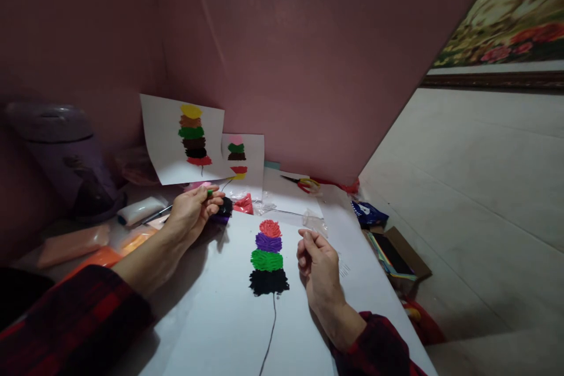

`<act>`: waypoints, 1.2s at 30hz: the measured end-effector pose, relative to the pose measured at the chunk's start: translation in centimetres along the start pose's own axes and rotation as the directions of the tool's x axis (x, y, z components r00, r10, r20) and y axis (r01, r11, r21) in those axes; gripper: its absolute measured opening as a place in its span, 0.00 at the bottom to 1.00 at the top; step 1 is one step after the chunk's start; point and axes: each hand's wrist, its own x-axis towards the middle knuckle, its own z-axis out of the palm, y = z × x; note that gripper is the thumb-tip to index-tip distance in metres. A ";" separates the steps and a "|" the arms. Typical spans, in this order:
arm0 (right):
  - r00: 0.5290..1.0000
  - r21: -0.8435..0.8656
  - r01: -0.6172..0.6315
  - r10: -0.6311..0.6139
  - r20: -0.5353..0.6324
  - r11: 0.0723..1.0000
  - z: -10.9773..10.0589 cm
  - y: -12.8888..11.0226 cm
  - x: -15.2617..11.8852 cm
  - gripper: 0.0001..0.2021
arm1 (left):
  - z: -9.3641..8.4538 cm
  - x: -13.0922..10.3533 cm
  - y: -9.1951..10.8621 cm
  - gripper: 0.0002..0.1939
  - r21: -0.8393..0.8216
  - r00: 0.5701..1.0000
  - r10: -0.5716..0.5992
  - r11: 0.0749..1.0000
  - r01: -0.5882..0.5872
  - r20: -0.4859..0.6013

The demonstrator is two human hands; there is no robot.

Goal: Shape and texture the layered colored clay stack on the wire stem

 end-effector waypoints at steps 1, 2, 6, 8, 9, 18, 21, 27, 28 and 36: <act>1.000 -0.003 0.000 0.000 0.001 1.000 0.0 0.0 0.0 0.15 | -0.1 0.1 -0.1 0.12 -0.011 1.000 -0.005 1.000 0.005 -0.004; 1.000 -0.005 -0.001 0.001 0.001 1.000 0.0 0.0 -0.1 0.15 | -0.1 0.2 -0.1 0.12 -0.021 1.000 -0.008 1.000 0.008 -0.004; 1.000 0.004 -0.006 0.006 0.001 1.000 -0.1 0.0 -0.1 0.14 | -0.4 0.6 -0.4 0.10 -0.054 0.999 0.015 0.998 -0.013 0.036; 1.000 0.011 -0.010 0.010 0.002 1.000 -0.1 0.0 -0.1 0.14 | -0.5 0.7 -0.6 0.11 -0.063 0.998 0.033 0.998 -0.029 0.059; 1.000 0.012 -0.013 0.012 0.004 1.000 -0.1 0.0 -0.1 0.14 | -0.5 0.7 -0.7 0.12 -0.066 0.997 0.038 0.997 -0.033 0.068; 1.000 0.010 -0.004 0.004 0.013 1.000 -0.1 0.0 -0.1 0.13 | -0.4 0.7 -0.6 0.10 -0.015 0.992 0.089 0.996 -0.088 0.086; 1.000 0.016 -0.004 0.004 0.008 1.000 -0.2 0.1 0.1 0.13 | -0.4 0.5 -0.4 0.04 0.019 0.991 0.106 0.994 -0.107 0.080; 1.000 0.020 -0.009 0.009 0.000 1.000 -0.1 0.2 0.1 0.13 | -0.1 0.1 -0.6 0.03 0.071 0.991 0.106 0.991 -0.112 0.084; 1.000 0.020 -0.009 0.009 0.000 1.000 -0.1 0.2 0.1 0.13 | -0.1 0.0 -0.7 0.03 0.076 0.991 0.110 0.990 -0.116 0.081; 1.000 0.018 -0.021 0.021 0.002 1.000 -0.1 0.1 0.1 0.14 | 0.7 -0.3 -0.9 0.07 0.139 0.990 0.119 0.982 -0.128 0.077</act>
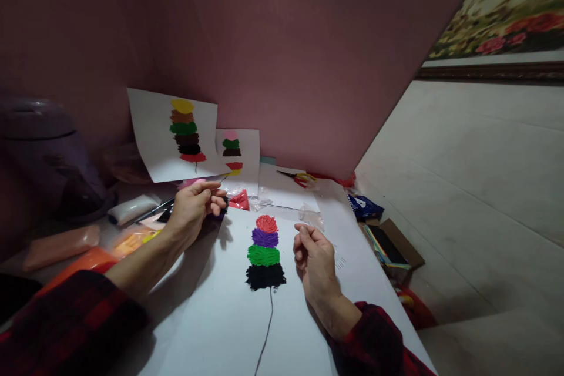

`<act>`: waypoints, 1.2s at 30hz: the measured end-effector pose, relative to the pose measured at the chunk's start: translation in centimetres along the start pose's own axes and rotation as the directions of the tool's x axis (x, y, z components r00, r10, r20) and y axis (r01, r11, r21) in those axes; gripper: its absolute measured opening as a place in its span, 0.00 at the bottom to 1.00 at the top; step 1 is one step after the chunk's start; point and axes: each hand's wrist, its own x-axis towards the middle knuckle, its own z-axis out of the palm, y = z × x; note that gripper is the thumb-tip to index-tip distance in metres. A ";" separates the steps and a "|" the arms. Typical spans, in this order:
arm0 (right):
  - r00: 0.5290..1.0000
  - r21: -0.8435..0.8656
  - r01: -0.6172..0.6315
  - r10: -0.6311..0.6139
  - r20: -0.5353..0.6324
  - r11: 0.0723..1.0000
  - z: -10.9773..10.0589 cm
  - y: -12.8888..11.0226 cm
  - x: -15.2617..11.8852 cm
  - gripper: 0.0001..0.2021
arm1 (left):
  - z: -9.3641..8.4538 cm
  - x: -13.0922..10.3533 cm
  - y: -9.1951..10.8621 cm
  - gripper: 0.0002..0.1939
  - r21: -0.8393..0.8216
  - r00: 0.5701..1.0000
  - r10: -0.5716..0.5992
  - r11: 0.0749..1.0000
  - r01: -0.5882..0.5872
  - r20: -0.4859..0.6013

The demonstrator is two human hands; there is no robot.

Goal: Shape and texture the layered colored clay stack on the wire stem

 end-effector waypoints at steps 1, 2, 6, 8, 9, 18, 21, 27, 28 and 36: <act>1.000 -0.001 -0.001 0.001 0.000 1.000 0.0 0.0 0.0 0.14 | 0.1 0.0 0.0 0.09 0.007 1.000 -0.005 1.000 0.005 -0.003; 1.000 -0.001 0.000 0.000 0.000 1.000 0.0 0.0 0.0 0.14 | 0.1 0.0 0.0 0.10 0.013 1.000 -0.008 1.000 0.008 -0.003; 1.000 -0.006 0.001 -0.001 0.008 1.000 0.0 0.0 0.1 0.13 | 0.0 -0.2 0.1 0.08 0.040 1.000 -0.011 0.999 0.010 0.013; 1.000 -0.005 0.006 -0.006 0.014 1.000 0.0 0.1 0.1 0.13 | -0.1 -0.4 0.2 0.05 0.047 1.000 -0.006 0.999 0.005 0.019; 1.000 -0.006 0.009 -0.009 0.015 1.000 -0.1 0.1 0.1 0.13 | -0.2 -0.5 0.3 0.04 0.049 1.000 -0.007 0.999 0.006 0.024; 1.000 -0.006 0.008 -0.008 0.015 1.000 0.0 -0.1 0.0 0.13 | -0.2 -0.6 0.3 0.16 0.047 0.995 -0.067 0.997 0.064 0.075; 1.000 -0.011 0.004 -0.004 0.013 1.000 0.0 0.0 0.0 0.12 | 0.0 -0.7 0.2 0.12 0.041 0.994 -0.053 0.998 0.049 0.091; 0.999 0.000 0.011 -0.011 0.037 1.000 -0.1 0.2 0.2 0.11 | 0.8 -1.9 -0.4 0.13 0.039 0.971 -0.048 0.998 0.040 0.234; 0.999 0.001 0.019 -0.019 0.044 1.000 -0.1 0.2 0.2 0.11 | 0.9 -2.2 -0.6 0.13 0.052 0.962 -0.055 0.998 0.042 0.267; 0.993 -0.047 0.098 -0.094 0.078 0.994 0.1 0.2 -0.2 0.10 | 1.5 -3.3 -1.9 0.14 0.049 0.939 -0.112 0.994 0.102 0.326</act>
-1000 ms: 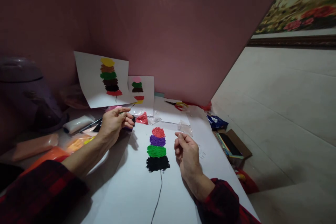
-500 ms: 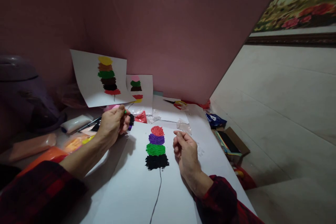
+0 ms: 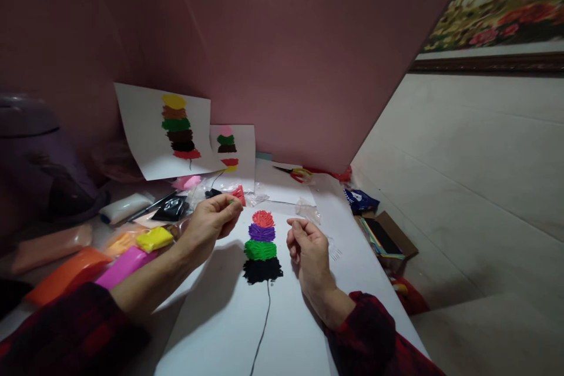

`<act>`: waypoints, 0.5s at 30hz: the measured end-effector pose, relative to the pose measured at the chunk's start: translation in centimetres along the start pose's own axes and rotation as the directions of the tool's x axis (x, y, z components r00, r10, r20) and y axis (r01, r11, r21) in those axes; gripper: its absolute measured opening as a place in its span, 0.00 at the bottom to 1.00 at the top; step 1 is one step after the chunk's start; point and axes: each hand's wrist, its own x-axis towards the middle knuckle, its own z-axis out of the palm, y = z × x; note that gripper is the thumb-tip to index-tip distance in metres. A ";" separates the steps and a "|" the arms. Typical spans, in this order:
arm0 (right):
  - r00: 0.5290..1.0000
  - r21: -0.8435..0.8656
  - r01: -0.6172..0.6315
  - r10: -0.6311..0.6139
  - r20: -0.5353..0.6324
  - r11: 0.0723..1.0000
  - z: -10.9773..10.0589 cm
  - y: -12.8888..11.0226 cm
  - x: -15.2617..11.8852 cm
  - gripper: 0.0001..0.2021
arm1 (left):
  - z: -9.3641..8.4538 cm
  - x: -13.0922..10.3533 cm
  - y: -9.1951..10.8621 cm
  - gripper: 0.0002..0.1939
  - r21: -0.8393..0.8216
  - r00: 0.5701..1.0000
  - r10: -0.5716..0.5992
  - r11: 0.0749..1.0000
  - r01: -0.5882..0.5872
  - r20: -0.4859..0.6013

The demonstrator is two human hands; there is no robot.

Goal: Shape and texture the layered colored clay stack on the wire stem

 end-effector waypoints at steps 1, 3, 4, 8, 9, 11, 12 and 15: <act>1.000 -0.003 -0.003 0.003 0.001 1.000 0.0 0.0 0.0 0.10 | -0.1 0.1 0.2 0.16 -0.020 1.000 -0.012 1.000 0.012 -0.024; 1.000 -0.005 -0.011 0.011 0.000 1.000 0.0 0.0 0.0 0.10 | -0.3 0.3 0.6 0.19 -0.052 0.997 -0.031 0.998 0.027 -0.068; 1.000 -0.009 -0.016 0.016 -0.001 1.000 0.0 0.0 0.0 0.10 | -0.5 0.5 0.9 0.19 -0.062 0.996 -0.039 0.998 0.034 -0.086; 0.999 -0.018 -0.032 0.032 -0.006 0.999 0.0 0.1 0.0 0.11 | -1.3 0.8 1.2 0.17 -0.091 0.988 -0.052 0.995 0.039 -0.147; 0.999 -0.016 -0.033 0.033 -0.005 0.999 0.0 0.1 0.0 0.12 | -1.4 0.9 1.2 0.15 -0.104 0.987 -0.054 0.994 0.038 -0.151; 0.999 -0.014 -0.037 0.037 -0.002 0.999 0.0 0.1 0.0 0.11 | -1.4 0.8 1.2 0.09 -0.133 0.989 -0.059 0.990 0.041 -0.134; 0.999 -0.014 -0.040 0.040 -0.003 0.999 0.0 0.0 -0.1 0.11 | -1.4 0.8 1.2 0.07 -0.148 0.991 -0.062 0.988 0.044 -0.119; 0.999 -0.018 -0.041 0.040 -0.007 0.999 0.1 -0.1 -0.2 0.11 | -1.4 0.8 1.2 0.06 -0.183 0.994 -0.074 0.981 0.058 -0.078</act>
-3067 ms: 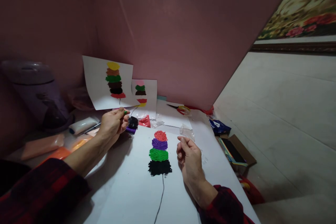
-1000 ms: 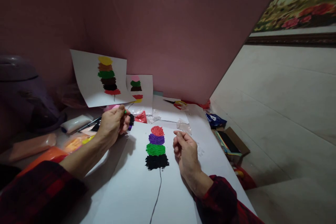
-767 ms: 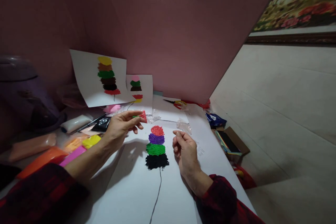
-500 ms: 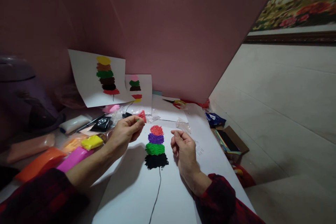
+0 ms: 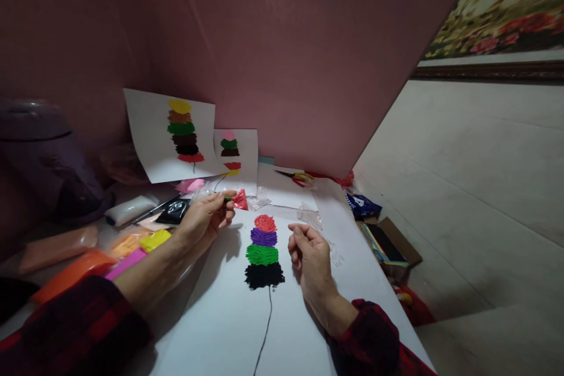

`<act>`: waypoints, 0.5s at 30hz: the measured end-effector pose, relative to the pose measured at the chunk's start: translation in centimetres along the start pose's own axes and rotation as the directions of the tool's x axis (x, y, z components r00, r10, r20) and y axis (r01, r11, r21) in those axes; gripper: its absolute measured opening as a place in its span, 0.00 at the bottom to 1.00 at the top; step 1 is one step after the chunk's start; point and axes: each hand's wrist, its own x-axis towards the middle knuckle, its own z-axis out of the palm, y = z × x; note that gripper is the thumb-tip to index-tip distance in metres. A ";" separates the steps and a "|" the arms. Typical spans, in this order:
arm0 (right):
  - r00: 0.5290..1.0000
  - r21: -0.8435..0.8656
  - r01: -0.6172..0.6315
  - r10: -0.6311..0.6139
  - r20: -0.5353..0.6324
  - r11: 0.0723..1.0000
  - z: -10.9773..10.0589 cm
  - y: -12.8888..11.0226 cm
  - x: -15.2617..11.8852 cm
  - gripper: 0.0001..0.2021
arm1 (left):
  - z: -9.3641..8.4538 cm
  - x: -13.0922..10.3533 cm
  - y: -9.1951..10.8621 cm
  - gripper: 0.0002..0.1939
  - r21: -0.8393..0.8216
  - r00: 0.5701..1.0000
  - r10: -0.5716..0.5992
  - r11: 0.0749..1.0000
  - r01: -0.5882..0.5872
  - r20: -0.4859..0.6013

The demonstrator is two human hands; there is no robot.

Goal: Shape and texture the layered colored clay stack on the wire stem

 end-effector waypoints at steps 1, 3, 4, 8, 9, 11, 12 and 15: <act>1.000 0.000 0.003 -0.003 0.000 1.000 0.0 0.0 0.0 0.11 | 0.0 0.0 0.0 0.06 -0.005 1.000 -0.001 1.000 0.001 0.005; 1.000 0.002 0.004 -0.004 -0.001 1.000 0.0 0.1 0.1 0.12 | 0.0 0.2 -0.1 0.07 0.000 1.000 -0.005 1.000 0.005 0.011; 1.000 0.003 0.001 -0.001 -0.002 1.000 0.0 0.1 0.1 0.12 | 0.0 0.2 -0.2 0.06 0.010 1.000 -0.007 1.000 0.007 0.015; 1.000 -0.002 -0.007 0.007 -0.011 1.000 0.0 0.2 0.1 0.12 | -0.1 0.5 -0.6 0.05 0.072 0.999 0.001 0.997 -0.005 0.046; 1.000 -0.002 -0.006 0.006 -0.009 1.000 0.0 0.1 0.1 0.12 | -0.2 0.6 -0.7 0.04 0.090 0.998 0.011 0.996 -0.016 0.056; 1.000 -0.001 -0.002 0.002 -0.004 1.000 0.1 0.1 0.0 0.13 | -0.3 0.6 -0.9 0.06 0.129 0.996 0.031 0.991 -0.041 0.079; 1.000 -0.001 -0.002 0.002 -0.002 1.000 0.1 0.0 0.0 0.13 | -0.3 0.6 -1.0 0.08 0.147 0.995 0.039 0.988 -0.052 0.091; 1.000 -0.006 0.000 0.000 0.005 1.000 0.1 0.0 -0.1 0.13 | -0.4 0.5 -1.0 0.11 0.194 0.993 0.046 0.979 -0.067 0.112</act>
